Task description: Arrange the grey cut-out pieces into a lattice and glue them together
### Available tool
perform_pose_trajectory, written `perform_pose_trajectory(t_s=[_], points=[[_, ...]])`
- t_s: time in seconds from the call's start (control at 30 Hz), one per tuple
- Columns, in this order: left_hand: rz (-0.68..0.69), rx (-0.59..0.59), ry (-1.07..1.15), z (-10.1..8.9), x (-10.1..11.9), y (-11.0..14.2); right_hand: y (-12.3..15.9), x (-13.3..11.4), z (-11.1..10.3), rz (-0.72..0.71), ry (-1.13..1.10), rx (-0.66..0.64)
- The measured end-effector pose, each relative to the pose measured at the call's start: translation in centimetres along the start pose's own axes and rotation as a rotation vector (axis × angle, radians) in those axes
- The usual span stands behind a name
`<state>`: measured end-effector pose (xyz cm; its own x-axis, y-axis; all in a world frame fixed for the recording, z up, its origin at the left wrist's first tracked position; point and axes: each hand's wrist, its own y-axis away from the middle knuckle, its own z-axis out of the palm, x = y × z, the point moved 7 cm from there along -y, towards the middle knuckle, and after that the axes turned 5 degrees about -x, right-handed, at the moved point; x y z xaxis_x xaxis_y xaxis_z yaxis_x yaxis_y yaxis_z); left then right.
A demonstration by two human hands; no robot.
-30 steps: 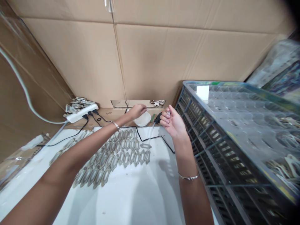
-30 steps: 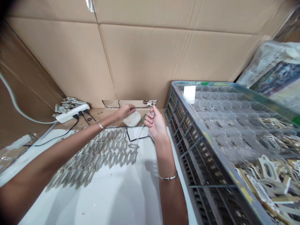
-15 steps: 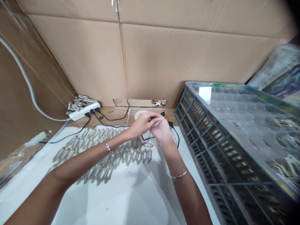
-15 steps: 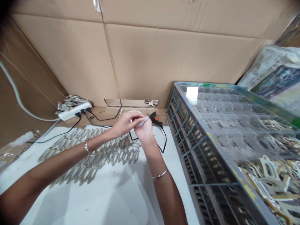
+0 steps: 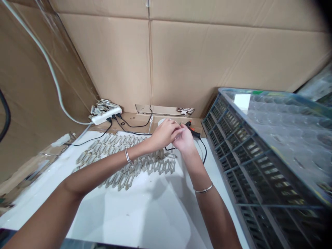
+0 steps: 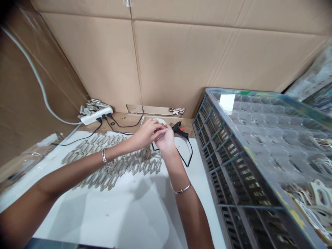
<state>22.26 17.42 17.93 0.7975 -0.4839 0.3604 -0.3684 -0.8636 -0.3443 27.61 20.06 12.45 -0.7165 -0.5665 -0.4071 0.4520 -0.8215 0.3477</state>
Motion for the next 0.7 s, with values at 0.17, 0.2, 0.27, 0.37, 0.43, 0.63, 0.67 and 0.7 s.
perform_pose_trajectory(t_s=[0.17, 0.2, 0.27, 0.37, 0.43, 0.63, 0.67, 0.7], points=[[-0.058, -0.014, -0.165, -1.5, 0.4, 1.2, -0.2, 1.2, 0.3, -0.006, 0.179, -0.029], [-0.067, -0.006, -0.16, -1.9, 0.3, 1.4, -0.3, 1.4, 0.3, -0.022, 0.223, -0.032], [-0.082, 0.01, -0.09, -2.5, -0.2, 1.7, -0.4, 1.6, 0.3, -0.081, 0.34, -0.053], [-0.103, -0.016, 0.062, -3.1, -1.1, 2.1, -0.4, 1.5, 0.6, -0.184, 0.547, -0.108], [-0.118, -0.059, 0.141, -3.3, -1.7, 2.3, -0.3, 1.6, 0.7, -0.22, 0.651, -0.113], [-0.177, -0.071, 0.398, -3.6, -2.9, 3.6, -0.3, 2.8, 0.9, -0.177, 0.75, -0.18], [-0.201, -0.06, 0.476, -3.4, -3.2, 3.8, -0.3, 3.0, 1.0, -0.174, 0.738, -0.2], [-0.224, -0.042, 0.554, -3.2, -3.5, 4.1, -0.3, 3.1, 1.0, -0.176, 0.726, -0.219]])
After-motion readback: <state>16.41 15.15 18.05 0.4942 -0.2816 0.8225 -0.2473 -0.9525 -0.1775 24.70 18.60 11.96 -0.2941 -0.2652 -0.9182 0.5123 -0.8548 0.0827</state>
